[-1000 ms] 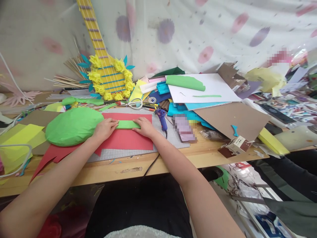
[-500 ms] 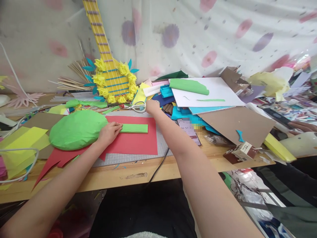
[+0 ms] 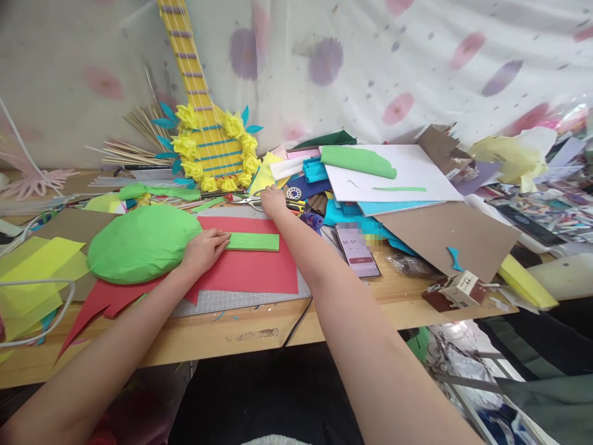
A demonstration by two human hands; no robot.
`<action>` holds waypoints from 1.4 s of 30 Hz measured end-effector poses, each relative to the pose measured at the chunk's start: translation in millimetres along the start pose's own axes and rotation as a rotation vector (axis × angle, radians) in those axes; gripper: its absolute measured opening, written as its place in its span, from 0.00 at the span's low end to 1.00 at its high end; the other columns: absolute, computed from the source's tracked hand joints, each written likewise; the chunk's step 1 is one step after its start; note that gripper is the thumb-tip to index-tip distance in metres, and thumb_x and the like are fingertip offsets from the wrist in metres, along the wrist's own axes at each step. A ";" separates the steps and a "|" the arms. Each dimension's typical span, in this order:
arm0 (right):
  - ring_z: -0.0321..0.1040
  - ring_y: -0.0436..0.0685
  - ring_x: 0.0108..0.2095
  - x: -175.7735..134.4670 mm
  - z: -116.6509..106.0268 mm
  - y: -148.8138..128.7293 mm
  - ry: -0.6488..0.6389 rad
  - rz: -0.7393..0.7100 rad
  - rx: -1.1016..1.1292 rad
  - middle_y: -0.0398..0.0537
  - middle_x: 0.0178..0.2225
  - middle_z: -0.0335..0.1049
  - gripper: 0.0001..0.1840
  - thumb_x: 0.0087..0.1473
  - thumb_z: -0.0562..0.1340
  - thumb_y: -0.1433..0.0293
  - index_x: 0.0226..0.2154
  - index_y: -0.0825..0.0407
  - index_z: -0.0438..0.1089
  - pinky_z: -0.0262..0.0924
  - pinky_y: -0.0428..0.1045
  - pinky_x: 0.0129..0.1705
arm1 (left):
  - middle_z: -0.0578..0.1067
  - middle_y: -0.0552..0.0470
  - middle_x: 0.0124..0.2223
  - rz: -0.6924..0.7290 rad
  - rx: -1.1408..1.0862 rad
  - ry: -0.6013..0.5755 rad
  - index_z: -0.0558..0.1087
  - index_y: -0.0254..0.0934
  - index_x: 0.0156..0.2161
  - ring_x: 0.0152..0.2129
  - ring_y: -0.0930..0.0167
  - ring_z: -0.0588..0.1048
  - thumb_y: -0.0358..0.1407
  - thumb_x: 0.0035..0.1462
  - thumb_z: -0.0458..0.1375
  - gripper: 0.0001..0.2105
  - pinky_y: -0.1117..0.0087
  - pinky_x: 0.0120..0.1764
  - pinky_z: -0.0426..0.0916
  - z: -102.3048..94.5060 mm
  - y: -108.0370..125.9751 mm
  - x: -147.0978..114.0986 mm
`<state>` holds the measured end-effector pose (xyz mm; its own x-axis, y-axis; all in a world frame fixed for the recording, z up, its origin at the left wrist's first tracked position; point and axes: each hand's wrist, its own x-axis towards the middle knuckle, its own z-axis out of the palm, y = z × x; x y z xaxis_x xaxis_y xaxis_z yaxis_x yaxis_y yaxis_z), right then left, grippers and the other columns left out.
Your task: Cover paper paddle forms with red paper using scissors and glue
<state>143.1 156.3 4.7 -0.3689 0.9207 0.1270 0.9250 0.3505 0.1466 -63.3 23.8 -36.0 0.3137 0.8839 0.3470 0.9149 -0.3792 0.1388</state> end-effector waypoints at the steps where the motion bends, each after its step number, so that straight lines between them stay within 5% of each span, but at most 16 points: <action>1: 0.60 0.64 0.53 -0.3 -1.3 -1.5 -0.002 -0.002 0.000 0.63 0.49 0.68 0.20 0.59 0.48 0.78 0.47 0.61 0.70 0.57 0.53 0.50 | 0.77 0.46 0.43 0.003 0.000 -0.001 0.77 0.39 0.46 0.40 0.65 0.75 0.35 0.61 0.52 0.13 0.65 0.42 0.69 0.1 -0.2 0.0; 12: 0.61 0.63 0.53 5.6 -3.4 -40.8 -0.057 -0.066 0.136 0.62 0.51 0.67 0.19 0.60 0.52 0.71 0.51 0.58 0.67 0.59 0.52 0.52 | 0.77 0.46 0.42 0.011 0.001 -0.010 0.78 0.40 0.45 0.39 0.65 0.74 0.36 0.62 0.50 0.14 0.64 0.43 0.69 -0.1 -1.1 -0.1; 23: 0.67 0.66 0.52 -11.0 -23.8 20.8 -0.308 0.174 -0.011 0.63 0.49 0.71 0.20 0.53 0.57 0.78 0.49 0.57 0.71 0.63 0.58 0.48 | 0.77 0.46 0.43 0.011 -0.004 -0.035 0.78 0.38 0.45 0.40 0.64 0.74 0.36 0.61 0.51 0.14 0.64 0.42 0.68 -2.6 -1.8 2.2; 29: 0.65 0.66 0.53 -16.2 -26.5 12.5 -0.209 0.132 0.013 0.65 0.49 0.69 0.18 0.58 0.54 0.73 0.49 0.58 0.69 0.60 0.57 0.50 | 0.77 0.45 0.43 -0.001 0.011 -0.043 0.77 0.37 0.46 0.40 0.64 0.74 0.35 0.62 0.50 0.14 0.63 0.42 0.68 -3.3 1.1 1.5; 34: 0.70 0.53 0.39 -22.3 -45.6 3.1 0.063 0.036 0.598 0.54 0.45 0.70 0.19 0.65 0.46 0.63 0.51 0.54 0.63 0.64 0.47 0.42 | 0.77 0.45 0.43 -0.008 0.025 -0.046 0.77 0.37 0.46 0.40 0.64 0.74 0.35 0.62 0.49 0.15 0.64 0.43 0.68 -3.1 2.1 1.0; 38: 0.59 0.45 0.21 -41.1 -45.1 -4.5 -0.200 -0.059 1.153 0.42 0.28 0.66 0.23 0.67 0.39 0.59 0.50 0.52 0.61 0.56 0.40 0.24 | 0.77 0.45 0.43 -0.003 0.022 -0.036 0.77 0.38 0.45 0.40 0.63 0.74 0.36 0.62 0.50 0.15 0.63 0.42 0.68 -2.3 1.9 0.8; 42: 0.59 0.44 0.21 -45.6 -34.9 -7.0 -0.340 -0.079 1.135 0.43 0.27 0.68 0.21 0.66 0.44 0.60 0.42 0.55 0.66 0.56 0.39 0.25 | 0.77 0.45 0.43 -0.007 0.034 -0.039 0.77 0.37 0.46 0.40 0.63 0.74 0.35 0.62 0.50 0.14 0.64 0.43 0.68 -3.0 2.2 0.5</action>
<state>150.3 105.9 32.1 -0.5438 0.8282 -0.1354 0.5155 0.2024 -0.8326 -61.8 22.6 -32.8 0.3167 0.8966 0.3097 0.9249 -0.3643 0.1090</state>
